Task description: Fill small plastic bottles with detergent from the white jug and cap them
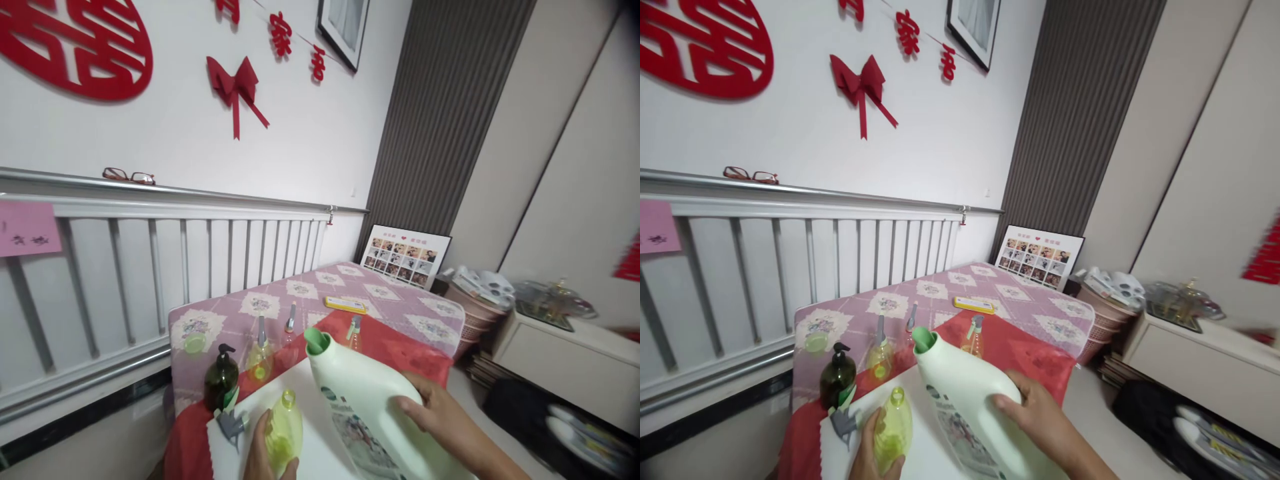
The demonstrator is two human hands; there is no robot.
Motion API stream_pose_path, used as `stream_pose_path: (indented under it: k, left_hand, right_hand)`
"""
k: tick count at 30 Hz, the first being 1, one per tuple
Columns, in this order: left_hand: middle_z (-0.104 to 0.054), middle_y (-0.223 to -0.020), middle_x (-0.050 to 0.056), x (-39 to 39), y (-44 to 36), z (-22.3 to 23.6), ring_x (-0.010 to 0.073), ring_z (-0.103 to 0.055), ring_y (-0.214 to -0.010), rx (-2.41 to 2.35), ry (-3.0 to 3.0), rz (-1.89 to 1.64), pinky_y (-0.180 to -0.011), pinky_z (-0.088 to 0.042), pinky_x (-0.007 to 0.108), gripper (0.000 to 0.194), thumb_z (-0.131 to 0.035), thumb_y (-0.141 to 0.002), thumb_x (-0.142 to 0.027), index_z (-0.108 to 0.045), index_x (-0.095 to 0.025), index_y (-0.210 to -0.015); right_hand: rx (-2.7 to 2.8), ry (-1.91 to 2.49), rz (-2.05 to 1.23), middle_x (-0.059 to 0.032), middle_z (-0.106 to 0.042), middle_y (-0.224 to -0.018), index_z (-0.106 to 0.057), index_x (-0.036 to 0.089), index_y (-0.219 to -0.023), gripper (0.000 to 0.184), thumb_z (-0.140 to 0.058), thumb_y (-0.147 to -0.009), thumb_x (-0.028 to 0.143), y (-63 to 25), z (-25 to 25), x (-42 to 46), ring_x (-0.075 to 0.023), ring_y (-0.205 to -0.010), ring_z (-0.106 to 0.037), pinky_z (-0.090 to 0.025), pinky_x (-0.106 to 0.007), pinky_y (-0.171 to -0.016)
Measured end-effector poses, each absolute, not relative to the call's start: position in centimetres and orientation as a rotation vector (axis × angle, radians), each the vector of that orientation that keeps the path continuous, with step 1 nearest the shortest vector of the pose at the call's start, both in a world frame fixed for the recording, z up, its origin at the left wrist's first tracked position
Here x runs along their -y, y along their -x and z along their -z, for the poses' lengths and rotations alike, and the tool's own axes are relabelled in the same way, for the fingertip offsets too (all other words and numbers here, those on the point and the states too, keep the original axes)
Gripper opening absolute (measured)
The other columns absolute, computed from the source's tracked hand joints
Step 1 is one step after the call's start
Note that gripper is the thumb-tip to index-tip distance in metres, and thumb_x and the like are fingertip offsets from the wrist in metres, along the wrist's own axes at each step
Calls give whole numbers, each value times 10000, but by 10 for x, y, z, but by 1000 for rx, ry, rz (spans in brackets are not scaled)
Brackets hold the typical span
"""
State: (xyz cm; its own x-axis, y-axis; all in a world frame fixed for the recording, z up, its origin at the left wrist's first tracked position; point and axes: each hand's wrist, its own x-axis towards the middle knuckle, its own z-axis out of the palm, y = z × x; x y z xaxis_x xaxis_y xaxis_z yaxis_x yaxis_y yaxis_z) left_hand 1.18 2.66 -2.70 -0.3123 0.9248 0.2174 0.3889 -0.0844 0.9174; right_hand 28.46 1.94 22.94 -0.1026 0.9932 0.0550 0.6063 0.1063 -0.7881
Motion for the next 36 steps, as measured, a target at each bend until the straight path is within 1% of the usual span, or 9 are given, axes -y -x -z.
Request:
stream_pose_path:
  k: [6,11,16,20,24,26,29,32,36]
  left_hand:
    - [-561,-1389,216,-31,-12,34,308,-559,-1305,-1680,-1440,-1476,-1088,-479,385,807,-547,-599,-202,-349,-94,-1374]
    - [-578,-1363,236,-34,-10,39,352,-574,-1281,-1652,-1443,-1576,-1065,-505,465,775,-564,-616,-218,-383,-99,-1360]
    - [-555,-1387,219,-36,-14,44,339,-561,-1298,-1696,-1413,-1609,-1105,-475,445,821,-551,-599,-186,-339,-111,-1389]
    - [-555,-1399,178,-37,-16,45,314,-546,-1319,-1722,-1405,-1645,-1114,-473,405,828,-556,-576,-167,-371,-141,-1383]
    - [-538,-1405,214,-35,-15,39,324,-497,-1364,-1703,-1434,-1632,-1140,-443,442,797,-555,-588,-135,-367,-117,-1362]
    - [-522,-1422,207,-33,-15,35,313,-465,-1392,-1695,-1425,-1601,-1159,-418,450,802,-555,-597,-112,-338,-141,-1369]
    - [-521,-1431,176,-31,-15,31,283,-459,-1401,-1691,-1399,-1585,-1169,-402,406,827,-554,-588,-91,-326,-177,-1378]
    - [-531,-1425,181,-30,-15,30,284,-477,-1384,-1704,-1412,-1605,-1163,-405,384,807,-543,-586,-104,-364,-137,-1372]
    - [-507,-1442,215,-30,-15,30,304,-473,-1382,-1719,-1452,-1598,-1162,-404,419,781,-526,-604,-107,-374,-94,-1370]
  right_hand:
    - [1996,1552,-864,-4,-634,-703,-627,208,-736,483,-586,-776,688,-283,-244,-23,-181,-657,-561,-399,-256,-569]
    - [2164,1567,-792,1,-615,-690,-620,207,-733,462,-587,-795,664,-276,-259,-26,-173,-649,-537,-354,-251,-553]
    - [2239,1602,-692,-17,-685,-715,-679,212,-728,442,-641,-756,651,-269,-272,-30,-191,-657,-579,-398,-251,-558]
    - [2327,1616,-682,-23,-700,-731,-693,202,-763,426,-626,-790,621,-265,-277,-37,-192,-666,-598,-402,-251,-564]
    - [2396,1633,-636,-36,-711,-756,-696,194,-792,413,-618,-809,598,-261,-280,-43,-202,-676,-619,-415,-260,-582]
    - [2406,1642,-634,-40,-722,-768,-702,199,-793,405,-628,-800,597,-260,-282,-45,-210,-683,-634,-430,-265,-587]
    - [2395,1660,-650,-38,-726,-753,-710,207,-773,409,-639,-783,610,-258,-284,-47,-214,-674,-643,-441,-268,-576]
    - [2396,1698,-638,-39,-727,-739,-716,218,-757,437,-634,-765,647,-258,-286,-47,-218,-663,-649,-449,-273,-568]
    - [2447,1752,-540,-54,-734,-783,-704,221,-766,454,-606,-777,664,-257,-288,-47,-232,-698,-663,-459,-281,-598]
